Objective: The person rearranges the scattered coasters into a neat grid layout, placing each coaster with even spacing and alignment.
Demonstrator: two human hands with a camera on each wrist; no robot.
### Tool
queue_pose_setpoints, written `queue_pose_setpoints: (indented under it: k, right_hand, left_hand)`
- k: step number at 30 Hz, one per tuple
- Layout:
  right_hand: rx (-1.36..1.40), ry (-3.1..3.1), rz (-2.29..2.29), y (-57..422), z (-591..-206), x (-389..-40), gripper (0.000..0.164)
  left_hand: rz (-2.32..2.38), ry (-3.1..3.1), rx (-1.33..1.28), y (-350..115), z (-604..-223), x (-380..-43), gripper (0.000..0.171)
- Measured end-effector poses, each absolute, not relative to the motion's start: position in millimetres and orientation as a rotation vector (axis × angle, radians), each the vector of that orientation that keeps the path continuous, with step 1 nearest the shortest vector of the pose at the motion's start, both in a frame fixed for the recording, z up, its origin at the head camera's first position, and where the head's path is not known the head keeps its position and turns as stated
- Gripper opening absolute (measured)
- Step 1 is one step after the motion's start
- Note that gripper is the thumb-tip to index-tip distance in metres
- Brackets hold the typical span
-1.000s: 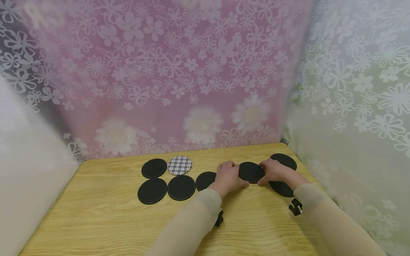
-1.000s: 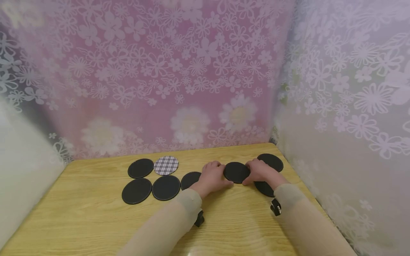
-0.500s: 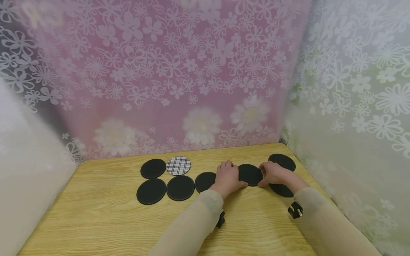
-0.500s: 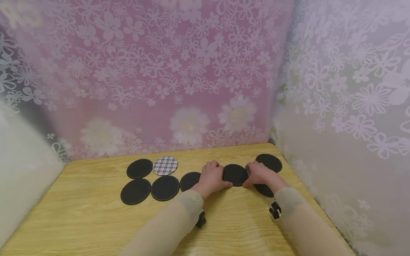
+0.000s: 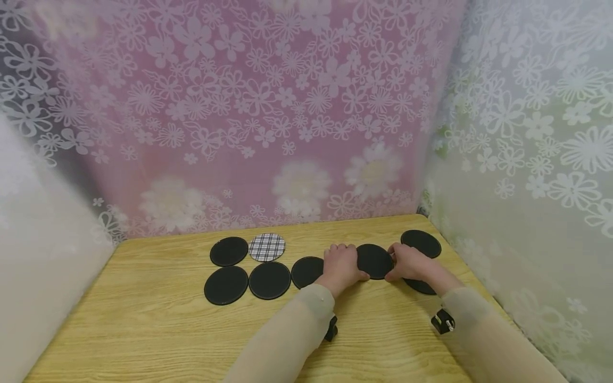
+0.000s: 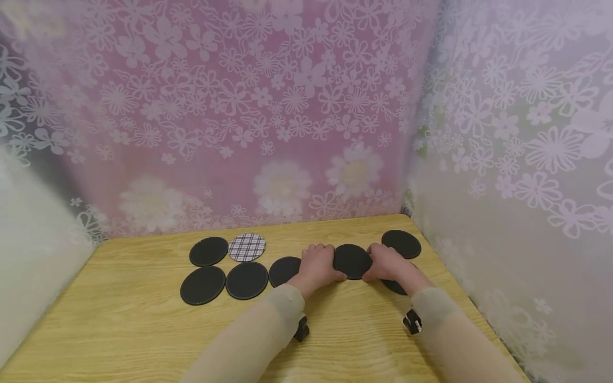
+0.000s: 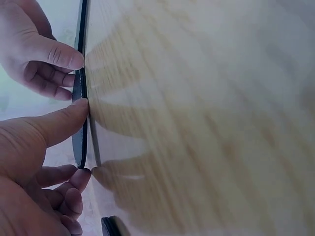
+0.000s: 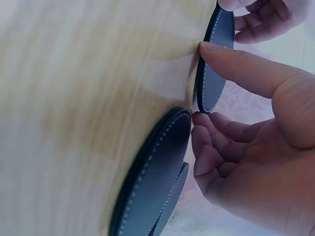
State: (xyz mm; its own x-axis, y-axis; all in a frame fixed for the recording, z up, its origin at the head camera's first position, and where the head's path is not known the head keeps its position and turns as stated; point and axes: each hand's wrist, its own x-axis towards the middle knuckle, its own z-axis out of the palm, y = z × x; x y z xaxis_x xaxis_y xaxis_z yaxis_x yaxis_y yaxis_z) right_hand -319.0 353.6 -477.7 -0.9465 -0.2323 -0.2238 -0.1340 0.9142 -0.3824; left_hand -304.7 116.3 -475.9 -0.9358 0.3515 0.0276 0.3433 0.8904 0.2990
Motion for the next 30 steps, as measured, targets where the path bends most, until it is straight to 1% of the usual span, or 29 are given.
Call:
queue_pose_setpoints:
  k: [5,12,15,21,25,30]
  right_hand:
    - [-0.242,2.824,-0.593,330.1,-449.0,-292.7,0.083]
    - [-0.237,2.860,-0.671,321.2,-442.8,-280.3,0.085]
    - [-0.273,2.874,-0.744,322.3,-442.9,-278.1,0.086]
    - [-0.336,2.814,-0.947,316.9,-442.5,-279.3,0.081]
    - [-0.355,2.767,-1.034,306.1,-440.3,-283.2,0.081]
    - [-0.362,2.753,-1.046,288.4,-440.9,-294.3,0.081]
  left_hand:
    - [0.469,3.034,0.550,115.3,-476.9,-303.6,0.072]
    - [0.508,3.057,0.577,110.3,-477.3,-302.2,0.079]
    - [0.567,3.062,0.607,105.5,-472.9,-302.7,0.081]
    - [0.608,3.053,0.631,86.2,-459.4,-304.3,0.085]
    - [0.589,3.047,0.637,70.4,-449.0,-303.7,0.084]
    - [0.610,3.064,0.628,51.3,-446.2,-306.7,0.084]
